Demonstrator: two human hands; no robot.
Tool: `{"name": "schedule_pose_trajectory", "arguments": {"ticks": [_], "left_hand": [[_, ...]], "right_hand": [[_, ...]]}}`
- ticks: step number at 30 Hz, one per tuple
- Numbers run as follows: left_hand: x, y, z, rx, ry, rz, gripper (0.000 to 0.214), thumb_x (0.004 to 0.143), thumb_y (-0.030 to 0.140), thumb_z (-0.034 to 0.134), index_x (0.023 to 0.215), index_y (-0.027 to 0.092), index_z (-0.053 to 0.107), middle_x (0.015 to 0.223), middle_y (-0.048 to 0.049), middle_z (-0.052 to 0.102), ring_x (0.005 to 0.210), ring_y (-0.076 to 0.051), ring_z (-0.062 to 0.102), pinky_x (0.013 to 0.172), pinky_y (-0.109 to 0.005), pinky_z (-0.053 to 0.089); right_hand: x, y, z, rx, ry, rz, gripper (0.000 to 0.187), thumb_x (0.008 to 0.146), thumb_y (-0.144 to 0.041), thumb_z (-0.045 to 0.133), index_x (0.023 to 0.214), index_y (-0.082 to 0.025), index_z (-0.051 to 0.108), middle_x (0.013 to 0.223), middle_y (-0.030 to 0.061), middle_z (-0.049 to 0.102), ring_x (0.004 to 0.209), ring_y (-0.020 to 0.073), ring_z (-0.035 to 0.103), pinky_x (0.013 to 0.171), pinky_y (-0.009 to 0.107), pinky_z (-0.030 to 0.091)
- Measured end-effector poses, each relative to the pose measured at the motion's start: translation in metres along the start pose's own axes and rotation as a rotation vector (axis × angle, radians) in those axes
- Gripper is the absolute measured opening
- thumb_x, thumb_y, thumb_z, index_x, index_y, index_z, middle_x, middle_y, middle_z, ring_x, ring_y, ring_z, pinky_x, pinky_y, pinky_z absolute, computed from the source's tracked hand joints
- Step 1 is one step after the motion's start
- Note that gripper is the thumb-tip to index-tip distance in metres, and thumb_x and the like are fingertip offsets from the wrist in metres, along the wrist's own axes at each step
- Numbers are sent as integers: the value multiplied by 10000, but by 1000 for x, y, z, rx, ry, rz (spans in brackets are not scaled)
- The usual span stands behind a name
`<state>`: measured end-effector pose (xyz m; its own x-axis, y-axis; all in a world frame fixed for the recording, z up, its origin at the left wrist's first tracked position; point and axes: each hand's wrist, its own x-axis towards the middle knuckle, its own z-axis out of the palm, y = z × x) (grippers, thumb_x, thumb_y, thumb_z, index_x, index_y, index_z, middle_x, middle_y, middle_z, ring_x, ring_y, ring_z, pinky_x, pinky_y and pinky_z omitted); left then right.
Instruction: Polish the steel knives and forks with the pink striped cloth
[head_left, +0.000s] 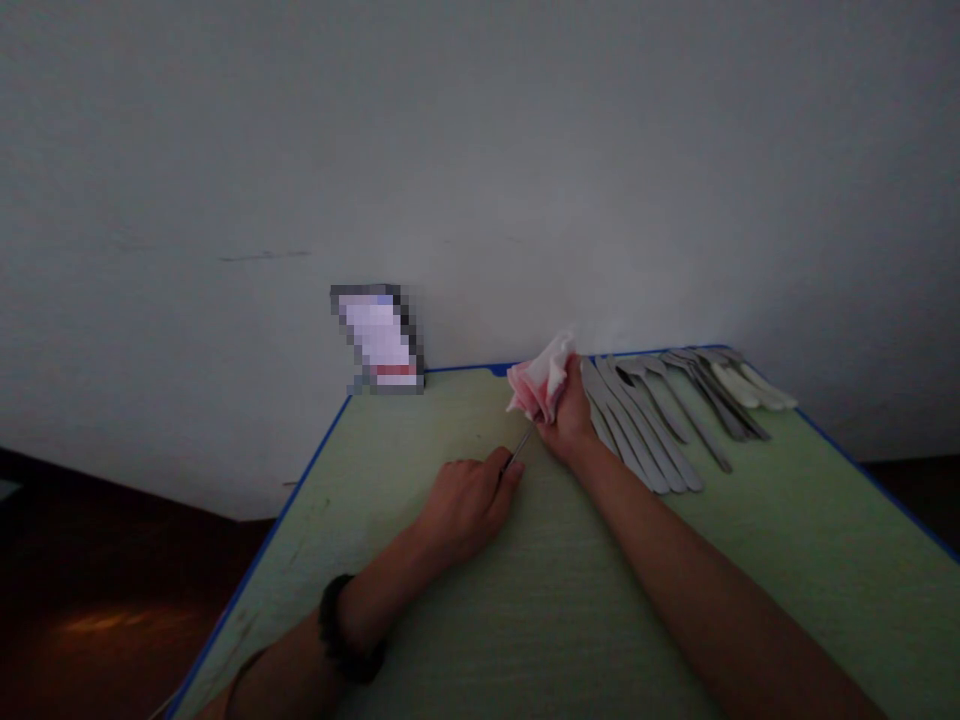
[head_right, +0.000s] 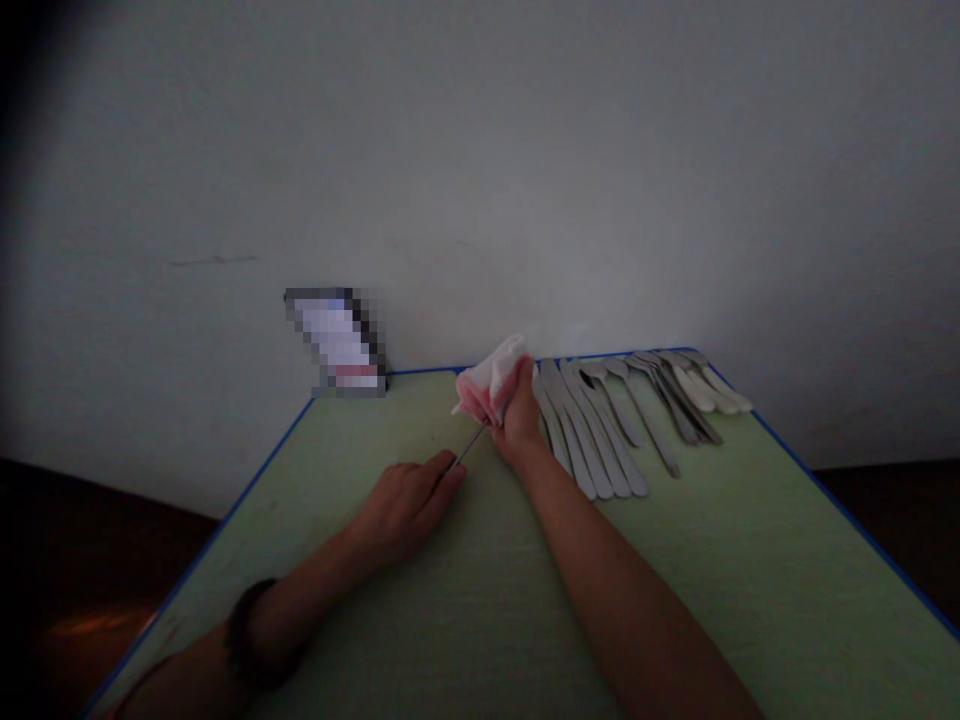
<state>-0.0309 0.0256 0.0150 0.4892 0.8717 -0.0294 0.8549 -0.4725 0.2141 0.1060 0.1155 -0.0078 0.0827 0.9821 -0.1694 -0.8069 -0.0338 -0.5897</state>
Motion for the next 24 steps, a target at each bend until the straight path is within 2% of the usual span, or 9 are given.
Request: {"name": "schedule_pose_trajectory", "arguments": {"ticks": [7, 13, 19, 24], "left_hand": [[0, 1, -2, 29, -14, -2, 390, 975, 387, 179, 945, 183, 509, 704, -41, 657, 648, -199, 636, 609, -289, 403], [0, 3, -3, 46, -28, -19, 398, 973, 392, 181, 954, 181, 517, 689, -39, 651, 629, -194, 626, 598, -287, 400], [-1, 3, -3, 29, -28, -9, 382, 973, 374, 193, 944, 171, 516, 699, -48, 655, 638, -198, 631, 611, -292, 408], [-1, 3, -3, 46, -11, -11, 389, 973, 377, 184, 950, 173, 514, 678, -44, 650, 622, -204, 630, 589, -292, 401]], "right_hand": [[0, 0, 0, 10, -22, 3, 495, 858, -620, 339, 781, -233, 639, 712, -8, 664, 585, 95, 587, 503, 193, 467], [1, -1, 0, -36, -16, 20, 501, 856, -629, 315, 820, -252, 644, 764, -8, 676, 621, 102, 604, 519, 204, 470], [2, 1, -1, -65, -27, -9, 459, 834, -623, 386, 806, -236, 632, 694, -2, 648, 556, 101, 561, 441, 190, 414], [1, 1, 0, -19, -28, 23, 438, 855, -591, 383, 841, -239, 644, 770, -2, 676, 606, 103, 594, 481, 197, 448]]}}
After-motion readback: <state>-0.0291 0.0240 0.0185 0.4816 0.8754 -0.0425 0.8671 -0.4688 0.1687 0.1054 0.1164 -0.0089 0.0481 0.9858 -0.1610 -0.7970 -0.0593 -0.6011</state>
